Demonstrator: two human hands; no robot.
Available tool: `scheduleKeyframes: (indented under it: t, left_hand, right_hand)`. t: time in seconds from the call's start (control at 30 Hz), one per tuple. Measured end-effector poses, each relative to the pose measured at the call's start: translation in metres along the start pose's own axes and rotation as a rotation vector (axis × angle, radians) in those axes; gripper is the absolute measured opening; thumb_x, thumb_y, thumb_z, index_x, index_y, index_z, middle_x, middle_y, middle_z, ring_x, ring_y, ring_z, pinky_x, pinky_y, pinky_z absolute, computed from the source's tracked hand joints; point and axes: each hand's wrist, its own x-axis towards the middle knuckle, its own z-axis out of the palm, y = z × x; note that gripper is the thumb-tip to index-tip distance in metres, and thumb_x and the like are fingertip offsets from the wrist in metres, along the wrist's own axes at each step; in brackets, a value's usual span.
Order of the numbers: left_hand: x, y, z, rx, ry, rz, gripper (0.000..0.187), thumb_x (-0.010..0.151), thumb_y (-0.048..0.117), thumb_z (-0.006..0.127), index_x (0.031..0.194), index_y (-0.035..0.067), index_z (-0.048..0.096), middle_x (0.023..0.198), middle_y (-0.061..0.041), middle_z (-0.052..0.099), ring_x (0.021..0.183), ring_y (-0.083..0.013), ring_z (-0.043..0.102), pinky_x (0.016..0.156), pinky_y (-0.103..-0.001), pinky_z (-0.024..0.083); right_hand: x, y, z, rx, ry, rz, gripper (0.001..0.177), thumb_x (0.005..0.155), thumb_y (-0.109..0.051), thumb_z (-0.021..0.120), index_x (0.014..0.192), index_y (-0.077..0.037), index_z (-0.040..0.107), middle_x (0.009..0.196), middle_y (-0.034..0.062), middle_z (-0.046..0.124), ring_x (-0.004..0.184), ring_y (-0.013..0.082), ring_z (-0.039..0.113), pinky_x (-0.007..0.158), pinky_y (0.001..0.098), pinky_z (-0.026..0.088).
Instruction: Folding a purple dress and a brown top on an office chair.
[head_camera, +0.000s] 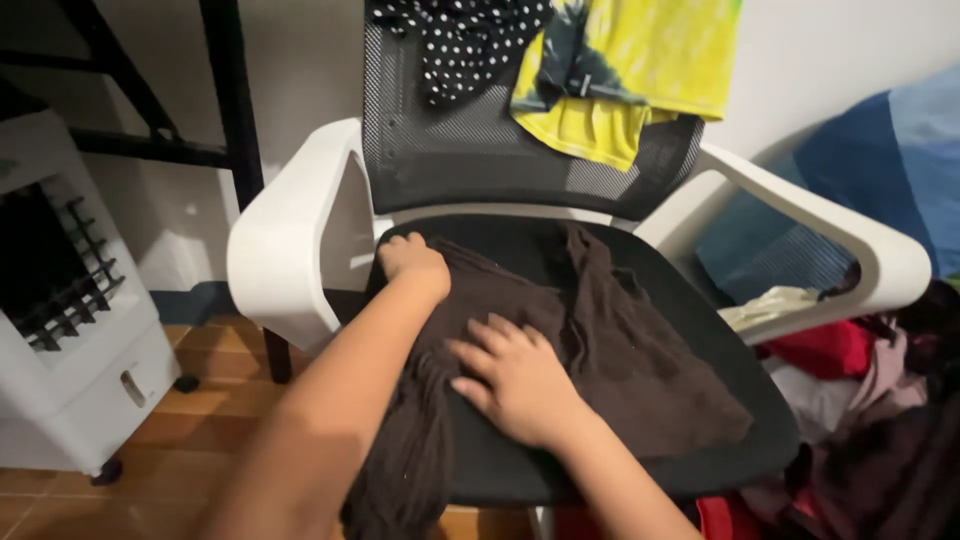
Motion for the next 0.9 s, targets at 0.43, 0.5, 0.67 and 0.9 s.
scheduleKeyframes:
  t: [0.43, 0.5, 0.67, 0.9]
  left_hand:
    - [-0.022, -0.002, 0.0, -0.064, 0.156, 0.055, 0.047, 0.081, 0.024, 0.07, 0.124, 0.006, 0.073, 0.144, -0.026, 0.05, 0.117, -0.043, 0.048, 0.095, -0.052, 0.037]
    - [-0.093, -0.017, -0.02, -0.426, 0.321, 0.237, 0.034, 0.07, 0.008, 0.073, 0.102, 0.017, 0.078, 0.127, -0.026, 0.051, 0.106, -0.046, 0.051, 0.095, -0.053, 0.046]
    - [-0.225, -0.062, 0.011, -0.593, 0.659, 0.264, 0.047, 0.08, 0.011, 0.069, 0.126, 0.007, 0.061, 0.126, -0.022, 0.057, 0.114, -0.0437, 0.058, 0.092, -0.049, 0.054]
    - [-0.249, -0.093, 0.073, -0.919, -0.003, -0.168, 0.059, 0.107, 0.051, 0.038, 0.136, 0.0, 0.046, 0.123, -0.031, 0.066, 0.121, -0.0461, 0.064, 0.099, -0.056, 0.055]
  right_hand:
    - [-0.013, -0.024, -0.038, 0.226, 0.085, -0.113, 0.032, 0.081, -0.032, 0.074, 0.099, -0.007, 0.065, 0.092, 0.0102, 0.061, 0.082, 0.0317, 0.058, 0.076, 0.0395, 0.046]
    - [-0.011, -0.026, -0.037, 0.188, 0.125, -0.117, 0.03, 0.08, -0.029, 0.074, 0.099, -0.007, 0.066, 0.092, 0.0103, 0.063, 0.081, 0.0308, 0.06, 0.075, 0.0392, 0.046]
    - [-0.014, -0.015, -0.025, 0.104, 0.109, -0.113, 0.025, 0.082, -0.023, 0.071, 0.103, -0.01, 0.067, 0.086, 0.0072, 0.062, 0.083, 0.029, 0.062, 0.076, 0.0407, 0.049]
    - [-0.025, -0.032, -0.03, -0.005, 0.277, -0.099, 0.063, 0.08, -0.024, 0.073, 0.141, -0.02, 0.059, 0.122, 0.0091, 0.06, 0.119, 0.0306, 0.059, 0.098, 0.0467, 0.042]
